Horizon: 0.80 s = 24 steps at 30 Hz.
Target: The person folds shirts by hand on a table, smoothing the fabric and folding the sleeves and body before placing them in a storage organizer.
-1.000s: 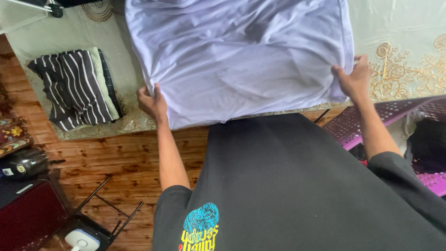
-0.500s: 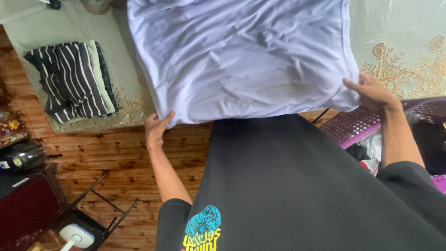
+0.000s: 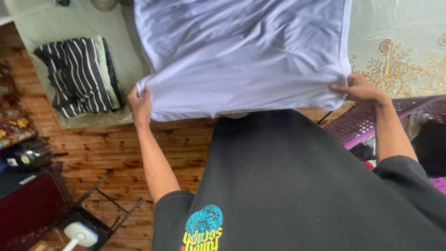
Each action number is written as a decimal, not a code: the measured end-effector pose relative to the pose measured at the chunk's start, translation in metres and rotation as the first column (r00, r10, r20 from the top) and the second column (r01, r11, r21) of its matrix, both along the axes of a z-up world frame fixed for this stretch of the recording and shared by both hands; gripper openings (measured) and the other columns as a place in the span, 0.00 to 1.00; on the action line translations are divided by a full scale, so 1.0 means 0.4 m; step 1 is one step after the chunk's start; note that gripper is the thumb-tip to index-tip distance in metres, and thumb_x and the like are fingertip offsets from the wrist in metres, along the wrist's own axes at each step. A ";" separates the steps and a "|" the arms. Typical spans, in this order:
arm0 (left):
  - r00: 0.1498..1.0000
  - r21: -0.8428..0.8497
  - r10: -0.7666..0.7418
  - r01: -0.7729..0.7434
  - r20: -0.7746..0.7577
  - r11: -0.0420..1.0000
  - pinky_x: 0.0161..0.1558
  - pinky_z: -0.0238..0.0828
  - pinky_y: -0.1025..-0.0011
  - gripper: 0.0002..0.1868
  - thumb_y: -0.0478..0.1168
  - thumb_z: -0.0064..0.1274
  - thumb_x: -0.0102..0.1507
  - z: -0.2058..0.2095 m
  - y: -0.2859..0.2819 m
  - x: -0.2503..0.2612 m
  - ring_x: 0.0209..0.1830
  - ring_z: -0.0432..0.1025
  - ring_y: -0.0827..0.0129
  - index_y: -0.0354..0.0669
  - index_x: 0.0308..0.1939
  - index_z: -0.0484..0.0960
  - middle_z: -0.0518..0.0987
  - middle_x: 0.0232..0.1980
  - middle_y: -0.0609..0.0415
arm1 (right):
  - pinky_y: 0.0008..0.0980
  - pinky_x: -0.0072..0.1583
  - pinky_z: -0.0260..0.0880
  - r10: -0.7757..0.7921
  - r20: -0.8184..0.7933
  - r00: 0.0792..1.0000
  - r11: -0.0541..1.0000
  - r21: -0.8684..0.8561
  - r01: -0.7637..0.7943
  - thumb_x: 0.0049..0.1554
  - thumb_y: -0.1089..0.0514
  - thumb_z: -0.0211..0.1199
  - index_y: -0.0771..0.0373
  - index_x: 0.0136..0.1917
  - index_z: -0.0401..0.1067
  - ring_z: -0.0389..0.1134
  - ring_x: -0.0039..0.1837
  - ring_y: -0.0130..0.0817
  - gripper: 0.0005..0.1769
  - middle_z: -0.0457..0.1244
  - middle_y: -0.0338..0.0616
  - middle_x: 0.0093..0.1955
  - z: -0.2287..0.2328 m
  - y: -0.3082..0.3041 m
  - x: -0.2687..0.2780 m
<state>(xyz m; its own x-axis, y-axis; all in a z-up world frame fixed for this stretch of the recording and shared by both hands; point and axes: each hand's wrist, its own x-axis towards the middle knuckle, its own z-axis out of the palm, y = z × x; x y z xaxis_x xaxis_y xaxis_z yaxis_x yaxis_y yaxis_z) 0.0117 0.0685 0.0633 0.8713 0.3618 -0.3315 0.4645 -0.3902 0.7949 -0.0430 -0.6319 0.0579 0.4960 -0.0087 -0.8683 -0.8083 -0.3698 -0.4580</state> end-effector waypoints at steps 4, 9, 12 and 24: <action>0.993 0.525 -0.049 0.099 -0.109 0.845 0.55 0.66 0.53 0.27 0.50 0.70 0.60 0.033 -0.009 0.069 0.55 0.68 0.53 0.40 0.54 0.76 0.76 0.54 0.43 | 0.42 0.59 0.69 0.340 -0.012 0.940 0.911 -0.242 -0.333 0.51 0.43 0.73 0.61 0.61 0.77 0.72 0.52 0.41 0.29 0.71 0.52 0.52 0.041 0.006 0.030; 0.916 0.623 -0.392 0.258 0.084 0.738 0.75 0.53 0.41 0.29 0.60 0.57 0.67 -0.022 -0.097 0.136 0.79 0.58 0.51 0.59 0.69 0.72 0.67 0.76 0.48 | 0.56 0.76 0.57 0.519 0.472 0.713 0.724 -0.686 -0.073 0.62 0.38 0.73 0.62 0.67 0.71 0.57 0.75 0.56 0.33 0.60 0.63 0.67 0.047 0.033 0.089; 0.859 0.629 -0.508 0.430 -0.064 0.648 0.79 0.44 0.37 0.36 0.71 0.43 0.70 -0.112 -0.163 0.185 0.83 0.48 0.46 0.68 0.78 0.61 0.55 0.83 0.47 | 0.63 0.82 0.50 0.602 0.584 0.544 0.733 -0.675 -0.087 0.64 0.38 0.71 0.55 0.74 0.62 0.44 0.83 0.58 0.35 0.47 0.60 0.81 0.010 0.113 0.163; 0.797 0.584 -0.476 0.600 -0.372 0.547 0.72 0.18 0.19 0.57 0.89 0.44 0.53 -0.129 -0.147 0.431 0.85 0.22 0.41 0.84 0.82 0.48 0.29 0.87 0.50 | 0.86 0.73 0.23 0.673 0.390 0.629 0.673 -0.676 -0.301 0.49 0.14 0.56 0.37 0.87 0.41 0.28 0.86 0.66 0.63 0.31 0.61 0.88 -0.067 0.279 0.447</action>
<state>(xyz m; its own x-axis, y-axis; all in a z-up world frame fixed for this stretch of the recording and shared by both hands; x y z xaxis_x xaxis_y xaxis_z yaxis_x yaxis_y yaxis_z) 0.1843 0.0096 0.0119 0.9360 0.0109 -0.3517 0.0764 -0.9820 0.1729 0.1358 -0.5202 0.0313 0.9369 0.0611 -0.3441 -0.0684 -0.9335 -0.3520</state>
